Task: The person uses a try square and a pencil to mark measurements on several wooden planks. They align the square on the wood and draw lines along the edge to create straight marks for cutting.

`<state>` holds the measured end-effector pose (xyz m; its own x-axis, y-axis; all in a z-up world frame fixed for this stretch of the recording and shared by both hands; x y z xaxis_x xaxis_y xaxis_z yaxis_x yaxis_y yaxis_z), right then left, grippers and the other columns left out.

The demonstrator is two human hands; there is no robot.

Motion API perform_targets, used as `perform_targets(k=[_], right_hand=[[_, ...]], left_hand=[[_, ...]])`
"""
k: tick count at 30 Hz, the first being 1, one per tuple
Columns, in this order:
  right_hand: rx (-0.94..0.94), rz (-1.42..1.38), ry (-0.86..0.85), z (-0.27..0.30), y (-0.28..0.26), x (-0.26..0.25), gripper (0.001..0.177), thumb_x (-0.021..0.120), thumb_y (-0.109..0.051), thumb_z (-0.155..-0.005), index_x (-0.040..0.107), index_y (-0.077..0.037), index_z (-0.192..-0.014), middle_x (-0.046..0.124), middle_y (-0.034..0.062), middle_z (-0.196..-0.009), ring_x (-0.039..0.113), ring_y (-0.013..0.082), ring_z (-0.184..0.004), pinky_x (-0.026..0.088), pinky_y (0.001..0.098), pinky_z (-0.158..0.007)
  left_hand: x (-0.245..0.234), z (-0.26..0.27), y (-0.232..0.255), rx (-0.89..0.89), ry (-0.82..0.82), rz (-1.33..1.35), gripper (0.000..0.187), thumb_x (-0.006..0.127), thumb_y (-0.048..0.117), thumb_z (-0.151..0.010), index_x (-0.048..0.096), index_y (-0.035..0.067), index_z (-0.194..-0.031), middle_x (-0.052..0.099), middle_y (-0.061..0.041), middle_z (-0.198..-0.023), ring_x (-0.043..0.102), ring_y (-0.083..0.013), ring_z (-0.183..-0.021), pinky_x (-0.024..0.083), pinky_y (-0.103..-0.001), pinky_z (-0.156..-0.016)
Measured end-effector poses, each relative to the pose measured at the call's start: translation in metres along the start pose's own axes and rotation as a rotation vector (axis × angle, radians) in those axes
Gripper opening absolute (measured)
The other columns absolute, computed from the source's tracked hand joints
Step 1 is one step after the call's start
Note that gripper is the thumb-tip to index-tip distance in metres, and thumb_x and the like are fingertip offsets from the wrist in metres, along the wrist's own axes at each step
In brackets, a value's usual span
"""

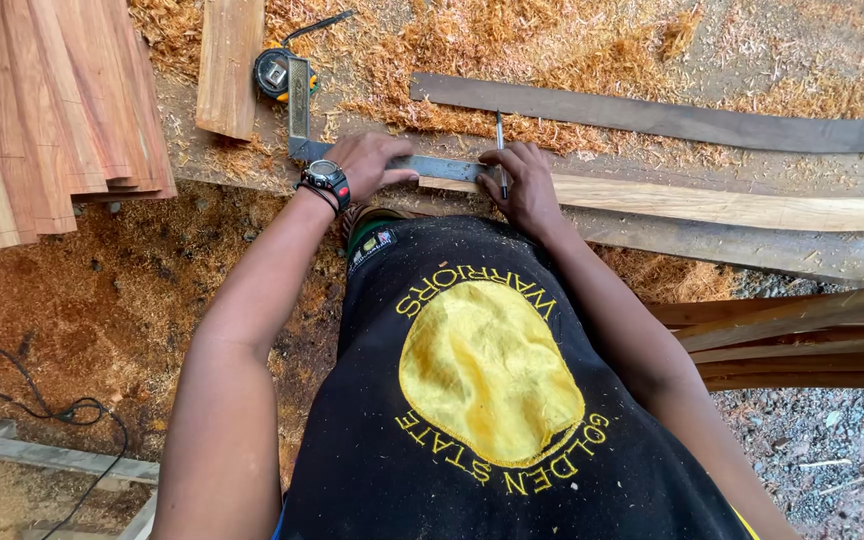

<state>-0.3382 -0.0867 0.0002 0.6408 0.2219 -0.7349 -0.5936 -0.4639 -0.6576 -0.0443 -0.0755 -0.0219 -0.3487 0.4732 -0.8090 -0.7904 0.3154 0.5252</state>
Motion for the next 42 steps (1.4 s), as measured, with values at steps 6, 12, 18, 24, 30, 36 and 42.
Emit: perform_targets(k=[6,12,18,24,30,36,42], right_hand=[[0.021,0.000,0.007,0.003,0.002,0.004,0.031,0.098,-0.021,-0.109,0.089,-0.024,-0.139,0.078,0.0056,-0.123,0.069,0.0328,-0.121,0.056,0.0485,-0.100],[0.021,0.012,0.027,0.007,0.002,0.007,0.031,0.097,-0.028,-0.111,0.087,-0.027,-0.140,0.079,0.0045,-0.126,0.071,0.0342,-0.124,0.058,0.0518,-0.099],[0.106,-0.165,0.102,0.004,-0.032,-0.021,0.039,0.058,-0.036,-0.138,0.076,-0.018,-0.167,0.085,0.0196,-0.131,0.074,0.0439,-0.130,0.059,0.0622,-0.108],[0.168,-0.314,0.165,0.014,-0.060,-0.052,0.055,0.044,-0.037,-0.141,0.052,-0.007,-0.185,0.073,0.0307,-0.155,0.073,0.0526,-0.140,0.061,0.0743,-0.119],[0.279,-0.249,0.298,0.044,-0.031,-0.051,0.035,0.064,-0.037,-0.135,0.094,-0.020,-0.129,0.084,0.0015,-0.084,0.084,0.0328,-0.094,0.064,0.0475,-0.098],[0.347,-0.384,0.224,0.052,-0.027,-0.041,0.024,0.081,-0.021,-0.121,0.083,-0.015,-0.145,0.095,0.0073,-0.113,0.092,0.0271,-0.090,0.065,0.0325,-0.080],[0.358,-0.256,0.304,0.067,-0.014,-0.038,0.009,0.095,-0.023,-0.113,0.089,-0.021,-0.120,0.092,0.0016,-0.097,0.092,0.0272,-0.100,0.064,0.0393,-0.097]], left_hand=[[-0.017,0.003,0.010,0.022,0.032,0.025,0.031,0.079,0.053,-0.124,0.081,0.023,-0.134,0.091,-0.017,-0.121,0.090,-0.0422,-0.116,0.073,-0.056,-0.094],[-0.030,0.008,0.018,0.031,0.047,0.045,0.031,0.079,0.050,-0.127,0.081,0.019,-0.129,0.091,-0.020,-0.115,0.090,-0.0414,-0.110,0.074,-0.053,-0.092],[-0.028,0.009,0.017,0.056,0.057,0.051,0.033,0.079,0.051,-0.127,0.081,0.018,-0.126,0.091,-0.021,-0.110,0.090,-0.0400,-0.103,0.073,-0.051,-0.088],[-0.032,0.008,0.019,0.070,0.073,0.043,0.039,0.078,0.056,-0.128,0.081,0.018,-0.125,0.091,-0.021,-0.109,0.089,-0.0385,-0.100,0.073,-0.050,-0.088],[-0.025,0.005,0.013,0.084,0.062,0.014,0.041,0.077,0.058,-0.128,0.080,0.018,-0.121,0.090,-0.017,-0.104,0.089,-0.0355,-0.097,0.072,-0.048,-0.085],[-0.026,0.002,0.015,0.058,0.028,-0.004,0.041,0.076,0.058,-0.129,0.080,0.018,-0.119,0.089,-0.014,-0.100,0.086,-0.0323,-0.092,0.071,-0.046,-0.084],[-0.018,-0.002,0.008,0.038,0.017,-0.013,0.043,0.075,0.058,-0.129,0.077,0.019,-0.112,0.082,-0.008,-0.089,0.079,-0.0277,-0.081,0.067,-0.045,-0.078]])
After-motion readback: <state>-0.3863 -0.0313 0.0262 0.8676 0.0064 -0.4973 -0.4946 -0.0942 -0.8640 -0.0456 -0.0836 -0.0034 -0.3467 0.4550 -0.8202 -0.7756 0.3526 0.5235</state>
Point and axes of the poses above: each hand's wrist, its own z-axis away from the middle knuckle, its own x-axis out of the palm, y = z × x, the point moved 9 cm from there along -z, towards the middle knuckle
